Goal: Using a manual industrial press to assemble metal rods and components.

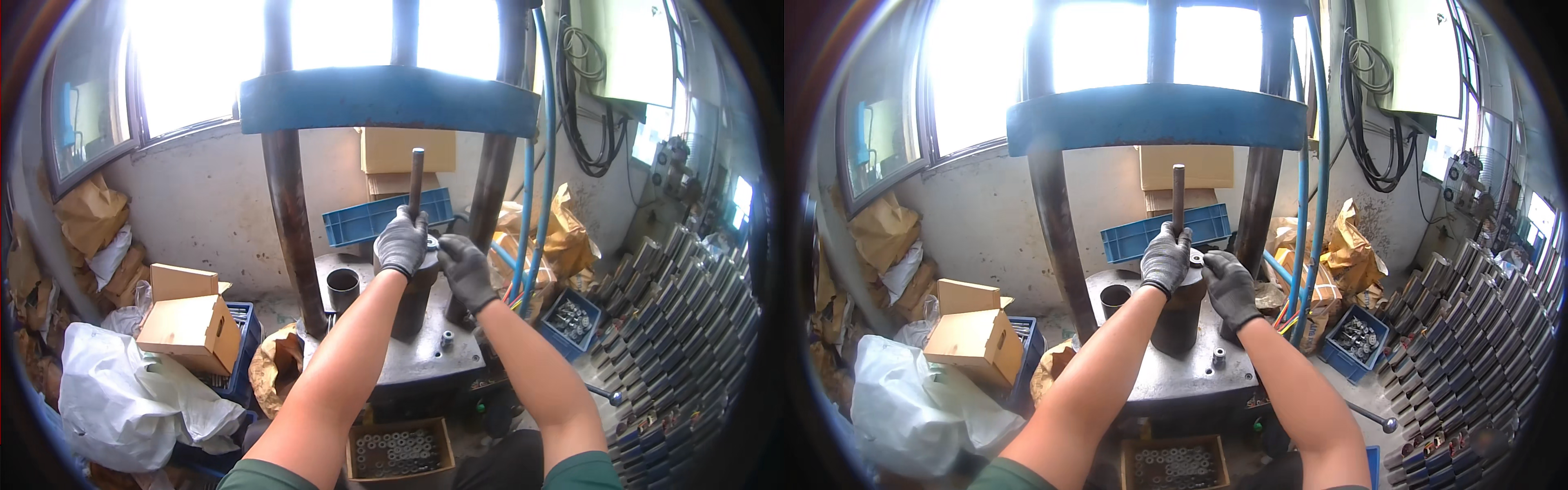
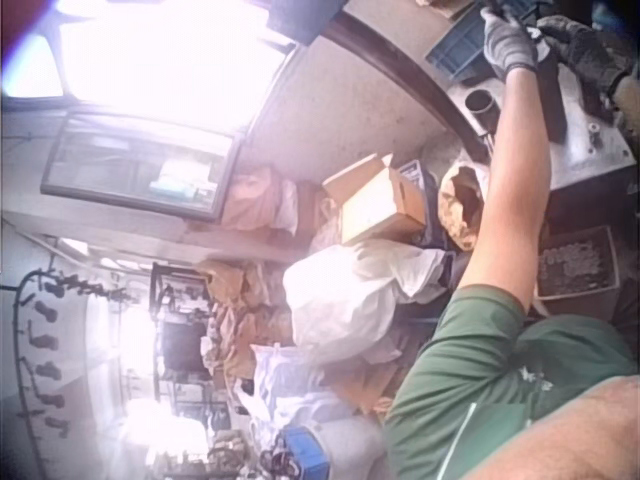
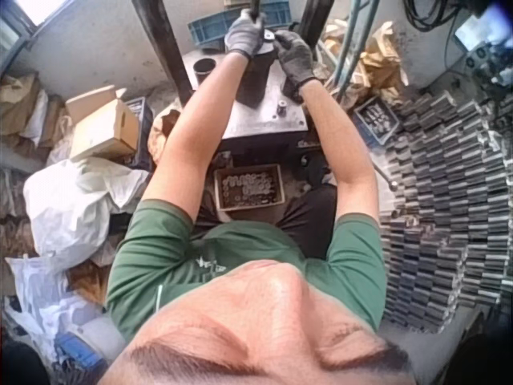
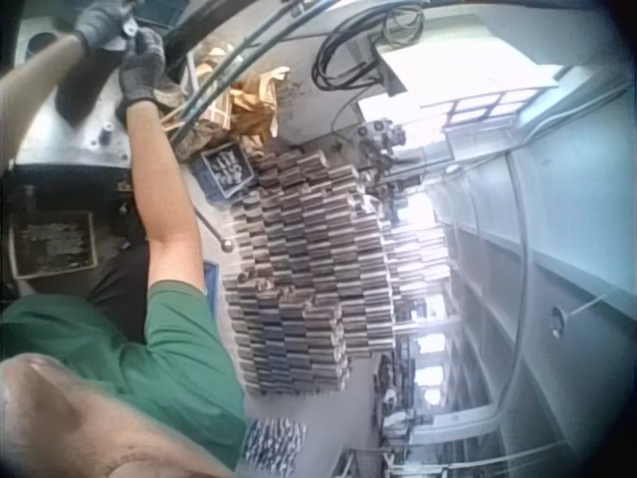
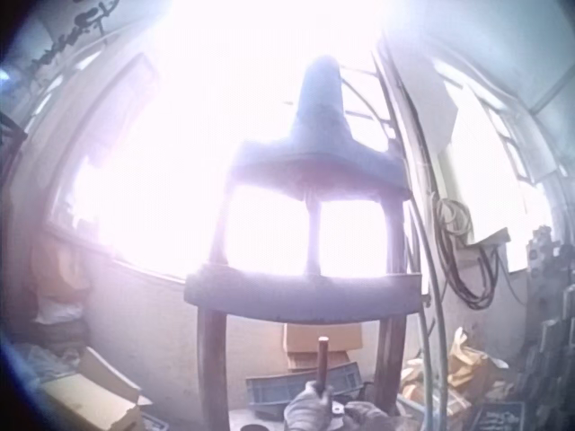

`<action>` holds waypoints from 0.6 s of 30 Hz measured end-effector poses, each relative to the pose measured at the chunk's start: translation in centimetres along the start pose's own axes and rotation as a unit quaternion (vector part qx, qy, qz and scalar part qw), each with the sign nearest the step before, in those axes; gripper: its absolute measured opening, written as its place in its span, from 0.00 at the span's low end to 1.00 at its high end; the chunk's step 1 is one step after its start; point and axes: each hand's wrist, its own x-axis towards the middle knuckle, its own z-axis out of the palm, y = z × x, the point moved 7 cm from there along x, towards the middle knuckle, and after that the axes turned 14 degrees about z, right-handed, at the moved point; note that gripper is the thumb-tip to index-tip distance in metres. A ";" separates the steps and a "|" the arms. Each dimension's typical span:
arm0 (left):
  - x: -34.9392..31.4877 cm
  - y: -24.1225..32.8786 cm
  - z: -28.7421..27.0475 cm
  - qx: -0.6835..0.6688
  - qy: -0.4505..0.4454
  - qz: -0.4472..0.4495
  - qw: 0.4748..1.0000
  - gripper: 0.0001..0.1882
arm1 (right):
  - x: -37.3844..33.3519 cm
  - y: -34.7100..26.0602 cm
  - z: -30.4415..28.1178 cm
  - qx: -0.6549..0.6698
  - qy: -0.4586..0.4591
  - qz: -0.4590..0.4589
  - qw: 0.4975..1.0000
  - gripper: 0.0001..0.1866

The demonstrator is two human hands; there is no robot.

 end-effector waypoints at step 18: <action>-0.7 -0.8 1.5 -0.580 0.204 0.105 0.782 0.08 | 2.4 1.6 3.4 -0.147 -0.046 0.094 0.984 0.18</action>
